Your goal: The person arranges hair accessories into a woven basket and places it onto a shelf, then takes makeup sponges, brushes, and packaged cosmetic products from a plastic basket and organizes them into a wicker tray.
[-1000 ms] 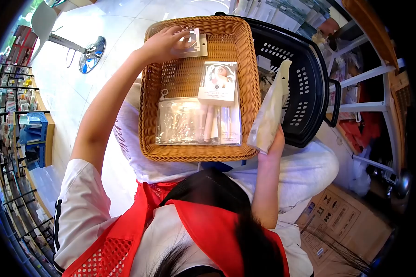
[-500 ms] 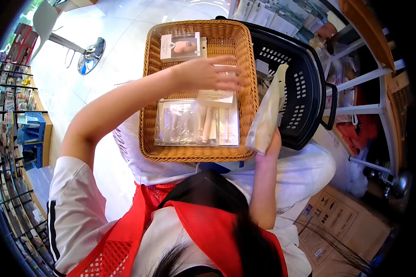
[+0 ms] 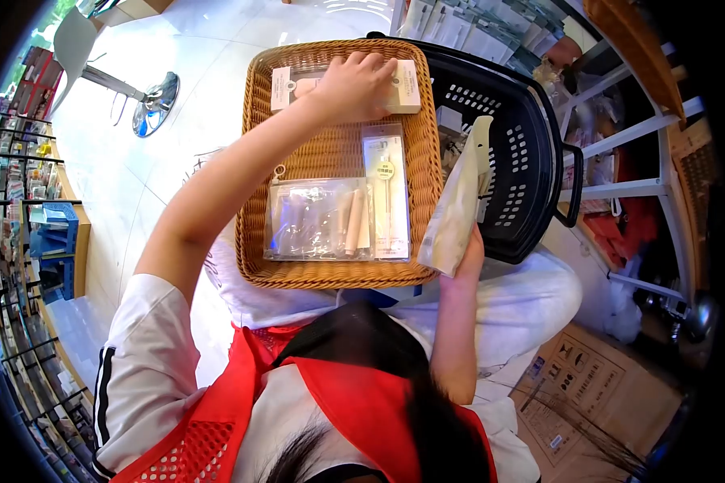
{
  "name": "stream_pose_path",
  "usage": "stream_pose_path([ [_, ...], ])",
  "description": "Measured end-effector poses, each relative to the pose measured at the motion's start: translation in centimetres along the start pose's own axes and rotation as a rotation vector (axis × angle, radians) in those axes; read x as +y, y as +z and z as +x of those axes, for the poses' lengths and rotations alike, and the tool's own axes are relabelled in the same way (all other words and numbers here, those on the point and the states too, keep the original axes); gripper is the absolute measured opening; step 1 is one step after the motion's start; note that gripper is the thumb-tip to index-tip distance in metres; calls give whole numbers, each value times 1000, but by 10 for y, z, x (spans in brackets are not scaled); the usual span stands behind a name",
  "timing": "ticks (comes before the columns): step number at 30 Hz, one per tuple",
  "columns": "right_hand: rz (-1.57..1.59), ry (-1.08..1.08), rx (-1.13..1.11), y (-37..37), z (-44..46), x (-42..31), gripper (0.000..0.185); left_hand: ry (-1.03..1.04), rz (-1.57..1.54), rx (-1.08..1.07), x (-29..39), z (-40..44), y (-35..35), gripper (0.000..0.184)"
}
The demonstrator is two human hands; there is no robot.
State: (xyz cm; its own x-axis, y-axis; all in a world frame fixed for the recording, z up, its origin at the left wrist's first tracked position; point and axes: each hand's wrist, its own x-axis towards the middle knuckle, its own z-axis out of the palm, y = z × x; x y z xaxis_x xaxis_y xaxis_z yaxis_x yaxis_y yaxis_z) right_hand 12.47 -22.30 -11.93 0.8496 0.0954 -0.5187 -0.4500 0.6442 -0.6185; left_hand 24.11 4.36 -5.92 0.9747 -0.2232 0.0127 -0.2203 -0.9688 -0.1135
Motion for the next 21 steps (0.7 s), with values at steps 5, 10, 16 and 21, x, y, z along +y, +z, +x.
stream_pose_path([
  [5,-14,2,-13,-1,2,1,33,64,-152,314,-14,-1,70,90],
  [10,-19,-17,-48,-2,-1,0,32,-16,-84,40,-37,-14,29,107],
  [16,-29,-21,-51,2,-2,-2,29,-4,-129,-7,-61,-24,17,108],
  [21,-53,-7,-11,3,-2,-2,33,37,-189,76,-37,-14,26,93],
])
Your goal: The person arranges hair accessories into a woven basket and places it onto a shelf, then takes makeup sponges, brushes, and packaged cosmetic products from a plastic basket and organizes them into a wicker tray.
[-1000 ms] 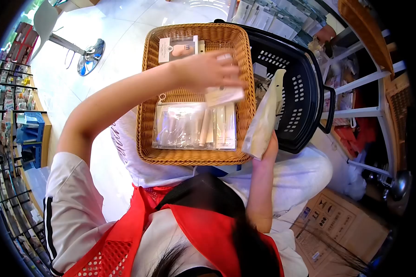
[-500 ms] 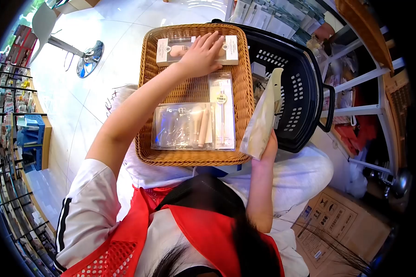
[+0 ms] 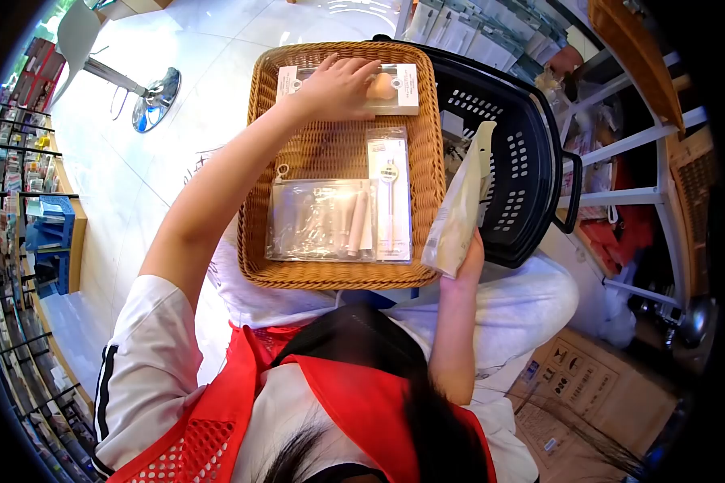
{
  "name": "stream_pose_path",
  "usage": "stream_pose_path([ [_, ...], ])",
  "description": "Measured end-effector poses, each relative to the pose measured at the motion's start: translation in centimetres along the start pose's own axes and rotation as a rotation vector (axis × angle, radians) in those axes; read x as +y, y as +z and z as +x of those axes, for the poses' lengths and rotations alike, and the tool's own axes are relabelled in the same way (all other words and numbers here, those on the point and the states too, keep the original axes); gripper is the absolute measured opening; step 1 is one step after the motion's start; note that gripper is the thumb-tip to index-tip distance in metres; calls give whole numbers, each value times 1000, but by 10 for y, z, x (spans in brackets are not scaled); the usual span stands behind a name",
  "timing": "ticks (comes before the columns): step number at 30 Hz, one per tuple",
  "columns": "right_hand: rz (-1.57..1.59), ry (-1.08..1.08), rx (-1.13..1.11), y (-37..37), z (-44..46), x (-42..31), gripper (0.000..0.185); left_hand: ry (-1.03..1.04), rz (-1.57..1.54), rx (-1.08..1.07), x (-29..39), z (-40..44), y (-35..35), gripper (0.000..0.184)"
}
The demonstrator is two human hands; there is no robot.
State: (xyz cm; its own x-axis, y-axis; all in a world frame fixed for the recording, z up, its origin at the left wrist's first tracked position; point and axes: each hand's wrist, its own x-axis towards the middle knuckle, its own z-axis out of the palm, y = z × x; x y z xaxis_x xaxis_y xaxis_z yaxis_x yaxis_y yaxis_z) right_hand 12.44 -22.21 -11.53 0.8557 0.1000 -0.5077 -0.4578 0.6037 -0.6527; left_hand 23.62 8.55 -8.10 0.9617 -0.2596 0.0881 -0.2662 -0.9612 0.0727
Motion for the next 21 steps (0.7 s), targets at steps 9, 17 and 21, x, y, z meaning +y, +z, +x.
stream_pose_path([
  [9,-2,3,-9,2,1,-1,32,-81,101,-59,2,4,4,82],
  [17,26,12,9,-5,6,2,32,-38,171,121,0,-10,21,81],
  [21,8,2,-3,-3,3,2,32,-172,221,-28,-3,-26,0,92],
])
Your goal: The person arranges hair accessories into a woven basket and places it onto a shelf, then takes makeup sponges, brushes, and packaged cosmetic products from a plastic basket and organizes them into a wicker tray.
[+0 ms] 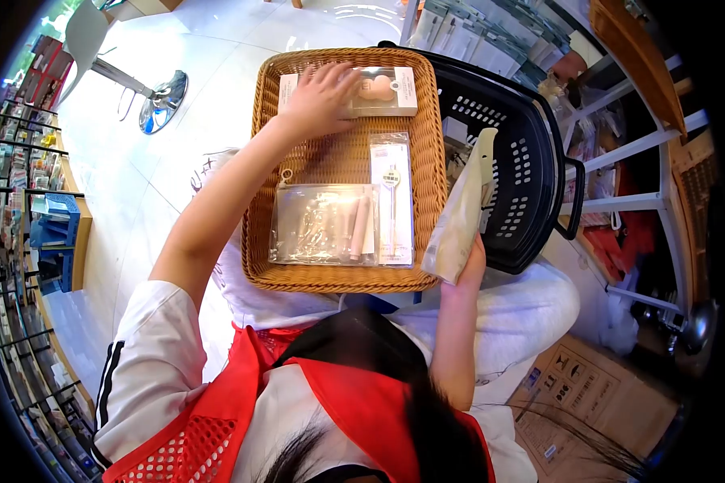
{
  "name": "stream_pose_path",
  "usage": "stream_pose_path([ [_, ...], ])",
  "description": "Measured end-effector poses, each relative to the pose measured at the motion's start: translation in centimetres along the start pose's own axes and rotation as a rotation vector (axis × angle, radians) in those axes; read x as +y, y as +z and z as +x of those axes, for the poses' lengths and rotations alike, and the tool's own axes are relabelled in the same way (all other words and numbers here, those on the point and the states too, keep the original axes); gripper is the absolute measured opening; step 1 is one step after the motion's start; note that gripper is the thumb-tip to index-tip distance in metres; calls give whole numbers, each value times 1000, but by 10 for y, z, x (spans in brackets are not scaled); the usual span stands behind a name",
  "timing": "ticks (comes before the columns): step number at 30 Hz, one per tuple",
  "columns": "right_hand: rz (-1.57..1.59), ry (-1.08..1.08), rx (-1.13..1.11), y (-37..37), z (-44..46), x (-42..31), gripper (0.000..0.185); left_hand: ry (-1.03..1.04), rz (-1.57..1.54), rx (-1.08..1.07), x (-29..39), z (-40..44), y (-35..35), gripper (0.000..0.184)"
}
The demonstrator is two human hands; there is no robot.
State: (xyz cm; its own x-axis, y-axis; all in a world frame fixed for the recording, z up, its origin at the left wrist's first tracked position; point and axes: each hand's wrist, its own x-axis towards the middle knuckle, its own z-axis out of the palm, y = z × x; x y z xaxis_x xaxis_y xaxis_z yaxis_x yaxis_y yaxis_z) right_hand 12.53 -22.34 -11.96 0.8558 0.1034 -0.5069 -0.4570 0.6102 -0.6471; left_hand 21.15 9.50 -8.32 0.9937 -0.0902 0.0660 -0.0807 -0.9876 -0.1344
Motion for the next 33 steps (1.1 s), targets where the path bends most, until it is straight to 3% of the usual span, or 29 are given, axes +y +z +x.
stream_pose_path([
  [2,-3,7,11,0,0,0,32,-140,78,-177,-14,-9,-14,96],
  [4,-19,-7,-11,-1,0,0,32,-186,33,-173,-35,-16,-13,95],
  [18,-3,17,19,4,-3,-3,33,-76,-46,-61,-53,-11,-4,87],
  [24,-32,4,11,6,-4,-3,32,109,100,229,-60,-19,24,86],
  [27,-41,-1,-30,2,-3,-3,31,-65,206,249,-45,-28,18,90],
  [30,-46,-10,-69,0,-3,-4,31,-385,30,92,-34,-31,-2,91],
  [33,-4,-14,-105,-5,-1,-2,31,-307,-212,118,-53,-34,13,89],
])
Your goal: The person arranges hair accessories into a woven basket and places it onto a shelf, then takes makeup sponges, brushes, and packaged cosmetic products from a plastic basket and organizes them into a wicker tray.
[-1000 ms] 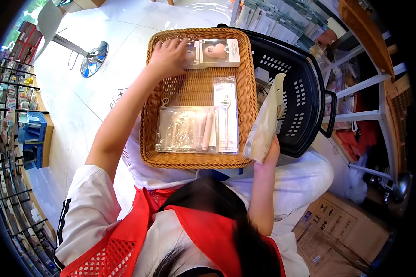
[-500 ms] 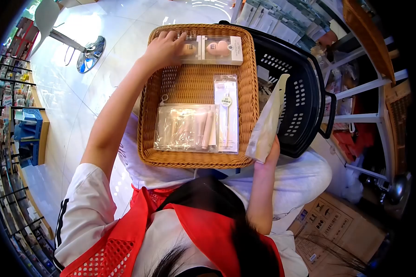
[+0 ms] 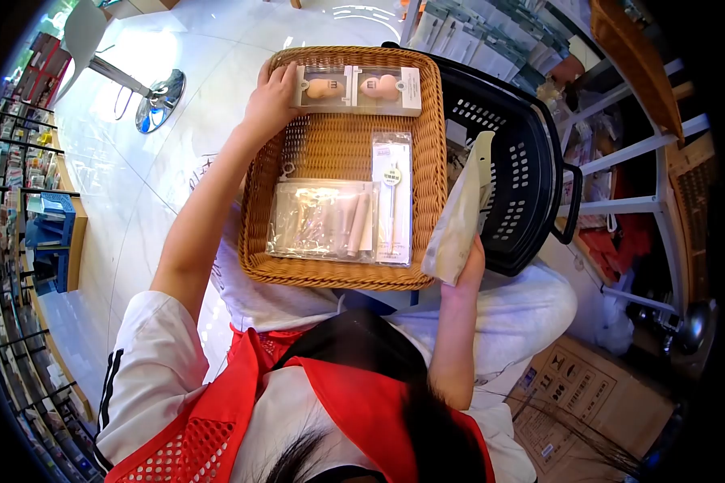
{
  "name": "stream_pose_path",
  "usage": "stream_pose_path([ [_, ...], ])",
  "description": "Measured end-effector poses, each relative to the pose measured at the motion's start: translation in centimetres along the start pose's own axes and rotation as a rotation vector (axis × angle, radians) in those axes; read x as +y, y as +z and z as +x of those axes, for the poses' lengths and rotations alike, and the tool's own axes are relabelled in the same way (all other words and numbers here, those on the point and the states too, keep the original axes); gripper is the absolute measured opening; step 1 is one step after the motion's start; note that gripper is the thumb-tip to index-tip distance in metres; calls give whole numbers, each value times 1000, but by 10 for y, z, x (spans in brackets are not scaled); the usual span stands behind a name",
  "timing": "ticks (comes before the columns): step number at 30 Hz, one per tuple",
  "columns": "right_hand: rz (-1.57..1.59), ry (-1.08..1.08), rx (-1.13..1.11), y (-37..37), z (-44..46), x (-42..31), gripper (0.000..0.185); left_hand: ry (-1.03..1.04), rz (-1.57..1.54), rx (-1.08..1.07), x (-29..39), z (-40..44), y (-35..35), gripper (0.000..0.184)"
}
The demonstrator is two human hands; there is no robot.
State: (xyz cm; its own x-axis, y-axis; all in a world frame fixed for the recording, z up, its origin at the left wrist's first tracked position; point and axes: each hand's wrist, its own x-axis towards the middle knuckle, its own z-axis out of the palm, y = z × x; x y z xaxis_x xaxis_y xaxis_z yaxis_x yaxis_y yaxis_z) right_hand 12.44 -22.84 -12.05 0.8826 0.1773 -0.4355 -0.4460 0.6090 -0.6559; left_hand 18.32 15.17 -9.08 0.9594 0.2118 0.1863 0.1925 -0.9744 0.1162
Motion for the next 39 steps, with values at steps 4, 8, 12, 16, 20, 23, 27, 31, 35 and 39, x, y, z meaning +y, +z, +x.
stream_pose_path([
  [4,-1,-50,16,12,-5,-7,23,18,-81,7,-10,-3,1,85],
  [8,-122,-140,8,11,-5,-10,16,43,-127,10,-23,-4,5,82],
  [12,-488,-269,43,33,-6,-19,14,96,116,-47,-10,-2,-11,89],
  [16,-924,-502,-3,70,-6,-17,13,180,160,-110,-10,17,-20,90],
  [20,-1230,-451,-111,110,-2,-4,13,211,83,-114,-14,20,-23,84],
  [23,-1630,-414,-179,129,3,9,17,200,16,-91,-11,11,-23,83],
  [27,-1859,-1018,-426,149,64,-8,45,186,-113,-58,-16,12,-19,83],
  [31,-2147,-1006,-541,163,144,-24,73,253,-139,-9,-18,13,-21,82],
  [35,-2112,-956,-630,161,177,-31,84,303,-209,29,-19,12,-19,78],
  [39,-2021,-976,-665,158,183,-34,81,318,-356,51,-21,9,-19,76],
])
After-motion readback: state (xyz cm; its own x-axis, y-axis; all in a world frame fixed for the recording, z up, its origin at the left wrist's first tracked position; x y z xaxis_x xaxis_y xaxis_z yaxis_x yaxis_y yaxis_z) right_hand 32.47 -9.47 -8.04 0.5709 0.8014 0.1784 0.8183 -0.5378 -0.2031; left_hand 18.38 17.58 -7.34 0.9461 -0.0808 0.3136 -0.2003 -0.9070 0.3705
